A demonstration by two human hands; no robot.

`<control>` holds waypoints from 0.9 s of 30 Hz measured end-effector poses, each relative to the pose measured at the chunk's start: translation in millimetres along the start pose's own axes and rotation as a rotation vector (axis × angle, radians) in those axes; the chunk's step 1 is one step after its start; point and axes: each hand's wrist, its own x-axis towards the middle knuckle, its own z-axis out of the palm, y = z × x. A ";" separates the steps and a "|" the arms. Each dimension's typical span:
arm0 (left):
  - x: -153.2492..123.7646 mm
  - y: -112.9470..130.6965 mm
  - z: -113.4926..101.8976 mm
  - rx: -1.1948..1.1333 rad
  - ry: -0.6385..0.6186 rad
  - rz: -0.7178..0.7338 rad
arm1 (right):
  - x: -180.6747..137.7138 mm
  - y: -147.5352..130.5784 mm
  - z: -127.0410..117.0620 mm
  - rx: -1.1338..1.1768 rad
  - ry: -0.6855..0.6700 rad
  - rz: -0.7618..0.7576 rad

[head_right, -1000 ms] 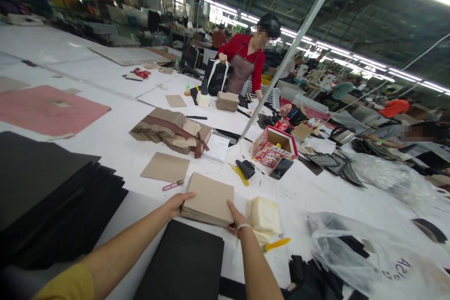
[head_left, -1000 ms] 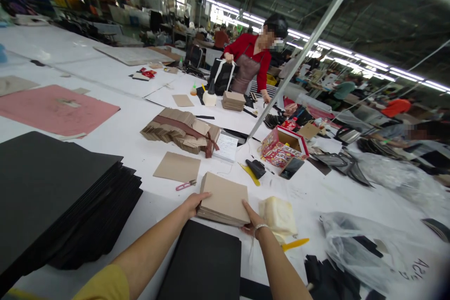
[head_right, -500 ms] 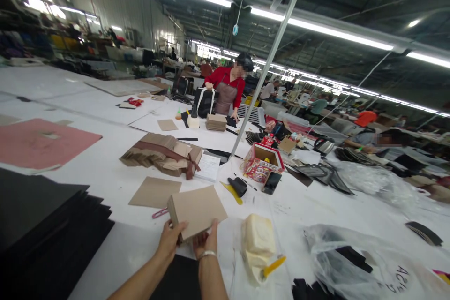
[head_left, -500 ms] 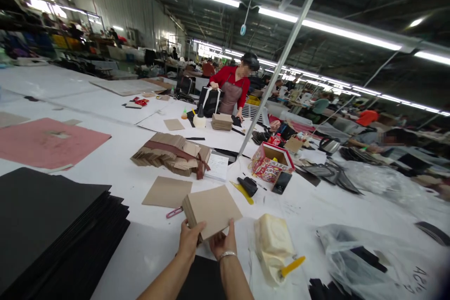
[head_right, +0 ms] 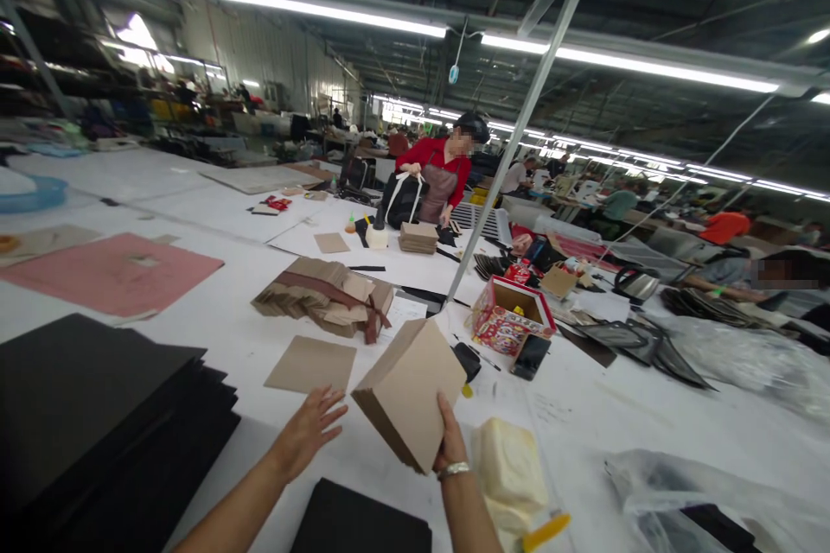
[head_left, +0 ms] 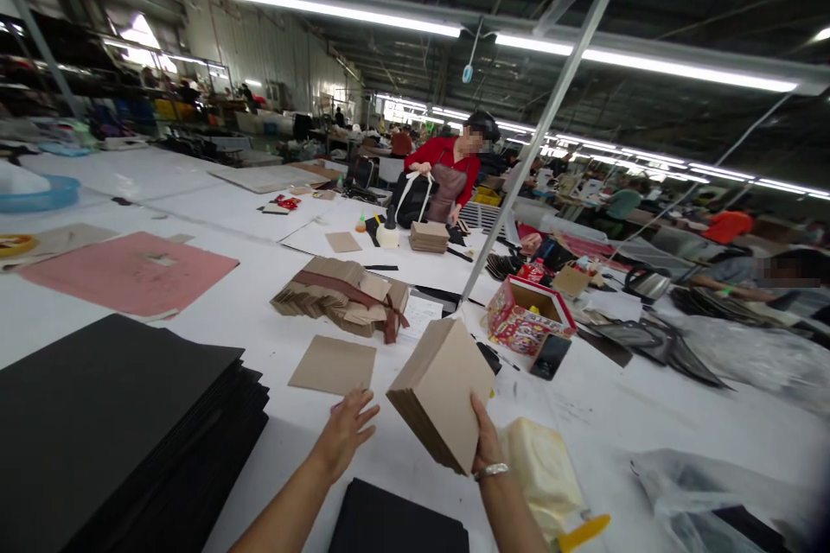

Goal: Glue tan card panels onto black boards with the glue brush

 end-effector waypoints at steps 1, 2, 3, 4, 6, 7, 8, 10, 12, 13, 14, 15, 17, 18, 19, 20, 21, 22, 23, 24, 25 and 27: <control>6.3 8.3 0.6 0.008 0.001 -0.039 | 2.6 -9.6 -7.0 -0.019 -0.020 0.020; 12.0 13.7 4.3 0.024 -0.018 -0.078 | 5.1 -18.4 -12.5 -0.044 -0.048 0.046; 16.6 15.7 10.7 0.046 -0.061 -0.119 | 7.5 -26.3 -16.5 -0.077 -0.084 0.077; 19.5 14.1 18.8 0.070 -0.113 -0.152 | 10.1 -33.4 -19.1 -0.119 -0.130 0.107; 20.4 1.1 36.7 0.107 -0.184 -0.186 | 16.7 -45.2 -21.2 -0.210 -0.246 0.162; 19.0 -9.3 44.8 0.116 -0.181 -0.192 | 21.3 -50.0 -21.4 -0.254 -0.308 0.186; 16.9 -21.3 51.6 0.116 -0.147 -0.197 | 27.0 -54.2 -21.3 -0.296 -0.363 0.212; 13.3 -47.6 60.6 0.075 -0.026 -0.219 | 41.5 -60.4 -20.6 -0.384 -0.443 0.277; 12.5 -73.0 63.8 0.013 0.092 -0.263 | 59.1 -63.3 -18.5 -0.469 -0.480 0.326; 13.2 -84.5 63.9 -0.016 0.131 -0.282 | 68.2 -63.6 -16.5 -0.511 -0.489 0.340; 14.5 -94.8 63.3 -0.045 0.152 -0.301 | 77.1 -63.0 -13.8 -0.554 -0.492 0.348; 15.9 -104.0 62.4 -0.073 0.157 -0.319 | 85.4 -61.8 -10.3 -0.598 -0.492 0.353; 18.5 -119.3 60.4 -0.129 0.148 -0.350 | 99.4 -58.2 -1.9 -0.696 -0.493 0.379; 19.4 -125.8 59.7 -0.158 0.146 -0.356 | 104.8 -56.0 2.8 -0.746 -0.494 0.396; 20.1 -131.7 59.2 -0.182 0.152 -0.353 | 109.2 -54.0 7.4 -0.791 -0.496 0.408; 20.6 -137.1 58.8 -0.201 0.166 -0.347 | 112.5 -52.1 12.0 -0.836 -0.501 0.420; 21.2 -142.3 58.5 -0.213 0.185 -0.338 | 115.1 -50.4 16.2 -0.880 -0.513 0.431; 22.1 -147.0 58.2 -0.214 0.209 -0.330 | 117.0 -49.0 20.2 -0.921 -0.531 0.442; 23.4 -151.4 57.9 -0.205 0.235 -0.325 | 118.5 -47.9 23.8 -0.960 -0.553 0.454; 25.0 -155.3 57.5 -0.185 0.266 -0.323 | 119.9 -46.8 27.0 -0.998 -0.576 0.464; 26.8 -158.7 56.9 -0.158 0.296 -0.323 | 121.2 -45.7 29.9 -1.034 -0.591 0.467; 30.6 -163.8 55.4 -0.104 0.344 -0.321 | 124.0 -43.0 34.3 -1.103 -0.598 0.445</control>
